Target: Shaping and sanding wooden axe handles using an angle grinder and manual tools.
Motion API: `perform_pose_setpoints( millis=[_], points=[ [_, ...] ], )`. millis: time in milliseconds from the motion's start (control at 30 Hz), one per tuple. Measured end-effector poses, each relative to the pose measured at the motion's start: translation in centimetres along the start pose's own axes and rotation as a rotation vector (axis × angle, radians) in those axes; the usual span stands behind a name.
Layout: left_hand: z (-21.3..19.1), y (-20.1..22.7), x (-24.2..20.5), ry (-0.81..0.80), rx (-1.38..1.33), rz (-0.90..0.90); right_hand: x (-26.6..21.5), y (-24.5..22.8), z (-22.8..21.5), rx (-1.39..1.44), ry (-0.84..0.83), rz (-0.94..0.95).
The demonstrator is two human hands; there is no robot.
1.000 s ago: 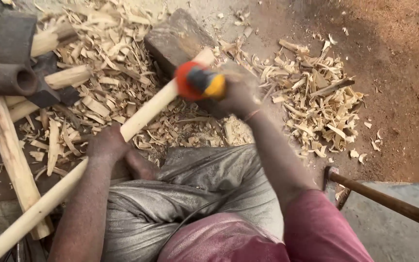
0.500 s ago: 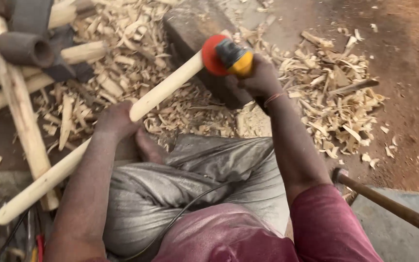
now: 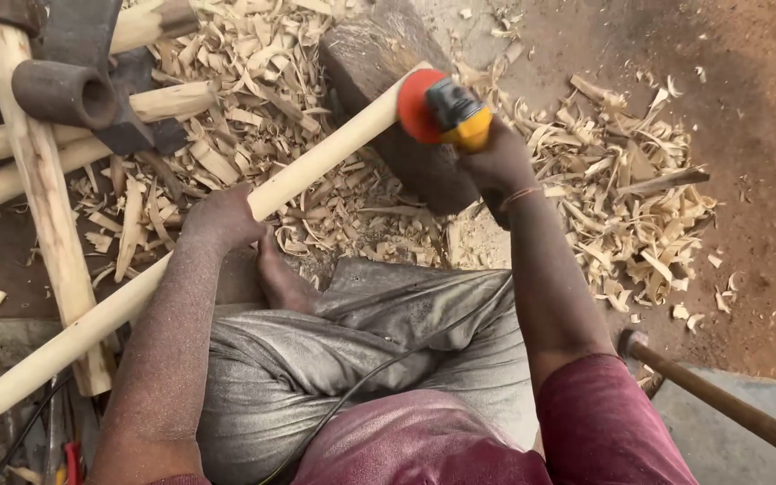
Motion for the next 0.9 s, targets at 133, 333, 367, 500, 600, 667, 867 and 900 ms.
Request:
perform_pose_setpoints(
  millis=[133,333,367,500,600,667,867,900],
  points=[
    [-0.1,-0.2,0.1,-0.027,-0.095,0.002,-0.4,-0.1,1.1,-0.564,0.039,0.302],
    [0.1,-0.5,1.3,-0.098,-0.211,0.004,-1.5,-0.4,10.3,-0.855,-0.325,0.291],
    [0.1,-0.8,1.6,-0.116,-0.225,0.005,-1.3,-0.3,11.3,-0.800,-0.322,0.187],
    [-0.9,-0.3,0.6,-0.116,-0.306,0.011,-1.0,-2.9,5.8,-0.918,-0.183,0.311],
    [-0.8,-1.1,1.3,-0.109,-0.317,0.027,-0.5,-3.2,3.1,-0.811,-0.005,0.089],
    [0.1,-1.9,3.2,-0.031,-0.234,0.110,0.7,0.0,2.4,-0.699,-0.051,0.180],
    [0.2,-2.4,3.6,-0.125,-0.290,0.070,-0.2,-1.5,12.5,-0.839,-0.320,0.261],
    [0.1,-2.4,3.8,-0.125,-0.288,0.070,-0.2,-1.7,12.0,-0.838,-0.319,0.261]
  ],
)
Point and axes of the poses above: each hand's wrist, its own x-axis towards the middle knuckle, its own z-axis out of the palm, y = z × x, the point moved 5 cm from there along x, towards the middle knuckle, and after that the axes turned 9 degrees about -y, right-handed, at the moved point
